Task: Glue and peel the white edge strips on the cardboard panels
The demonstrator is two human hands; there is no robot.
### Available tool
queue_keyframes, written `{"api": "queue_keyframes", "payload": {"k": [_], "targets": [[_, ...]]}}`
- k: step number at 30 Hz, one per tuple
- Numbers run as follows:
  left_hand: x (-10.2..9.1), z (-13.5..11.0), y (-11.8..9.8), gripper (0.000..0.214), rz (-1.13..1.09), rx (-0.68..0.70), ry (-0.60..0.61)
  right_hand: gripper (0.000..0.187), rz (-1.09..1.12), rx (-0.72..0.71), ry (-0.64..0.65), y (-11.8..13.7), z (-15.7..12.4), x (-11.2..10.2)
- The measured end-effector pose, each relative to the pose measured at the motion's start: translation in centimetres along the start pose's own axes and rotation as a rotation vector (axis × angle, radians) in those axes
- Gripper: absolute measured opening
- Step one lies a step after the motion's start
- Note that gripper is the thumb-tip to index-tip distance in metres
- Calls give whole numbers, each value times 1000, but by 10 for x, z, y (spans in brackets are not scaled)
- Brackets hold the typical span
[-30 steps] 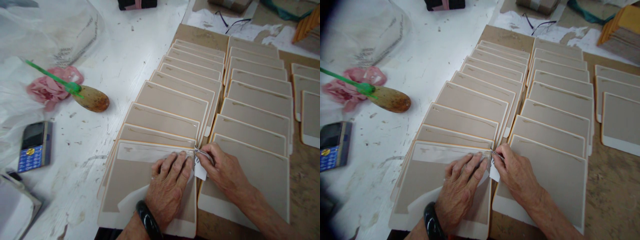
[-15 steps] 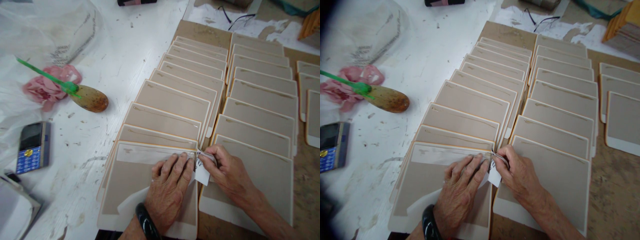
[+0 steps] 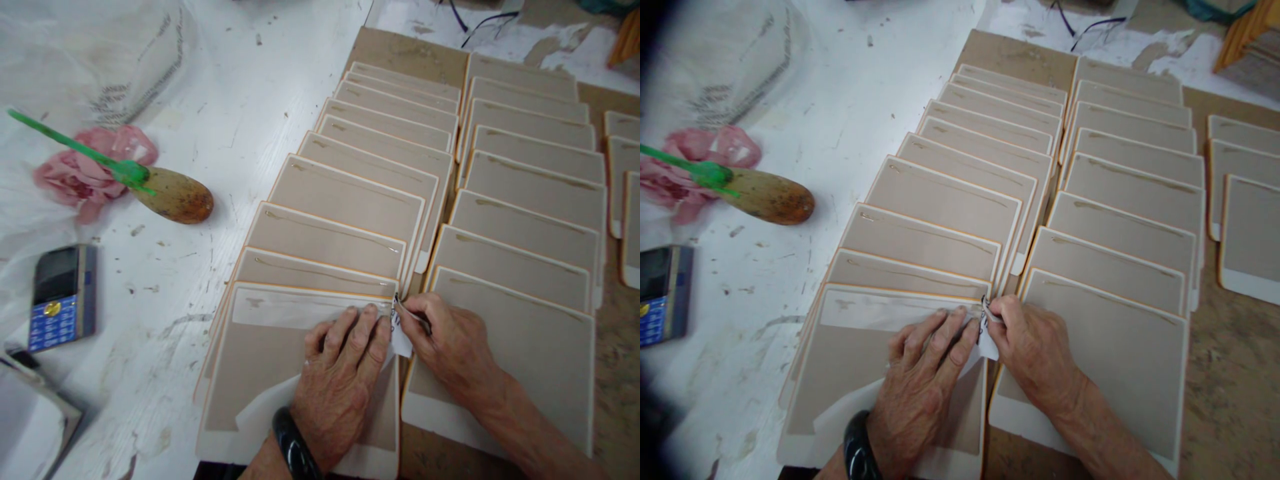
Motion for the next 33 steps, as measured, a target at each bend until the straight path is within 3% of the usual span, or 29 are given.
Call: {"api": "queue_keyframes", "payload": {"k": [7, 12, 14, 16, 22, 26, 28, 30, 33], "targets": [[1, -1, 1, 45, -10, -1, 12, 5, 2, 13, -196, -9, 5, -2], [1, -1, 1, 47, -20, 6, -1, 11, 141, 396, -398, -37, -7, -24], [1, -1, 1, 48, -22, 0, -5, 12, 158, 469, -428, -40, -9, -31], [1, 0, 1, 48, -20, -2, -6, 11, 154, 421, -450, -32, -6, -33], [1, 0, 1, 46, -12, 8, -23, 2, 128, 23, -358, 2, 18, -12], [1, -2, 1, 46, -27, -2, -7, 4, 23, -140, -418, -6, 11, -16], [3, -3, 1, 47, -26, -14, 7, 8, -35, -28, -424, -22, 5, -27], [4, -3, 2, 49, -14, -21, 15, 12, -13, 222, -428, -46, -5, -43], [6, -2, 4, 51, -3, -13, 8, 23, 274, 592, -495, -81, -34, -66]]}}
Point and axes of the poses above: each hand's wrist, its own z-axis towards the middle knuckle, its own x-axis out of the palm, y = z × x, the point moved 7 cm from there along z, towards the middle knuckle, and after that the axes turned 8 degrees about x, right-handed, at the moved point
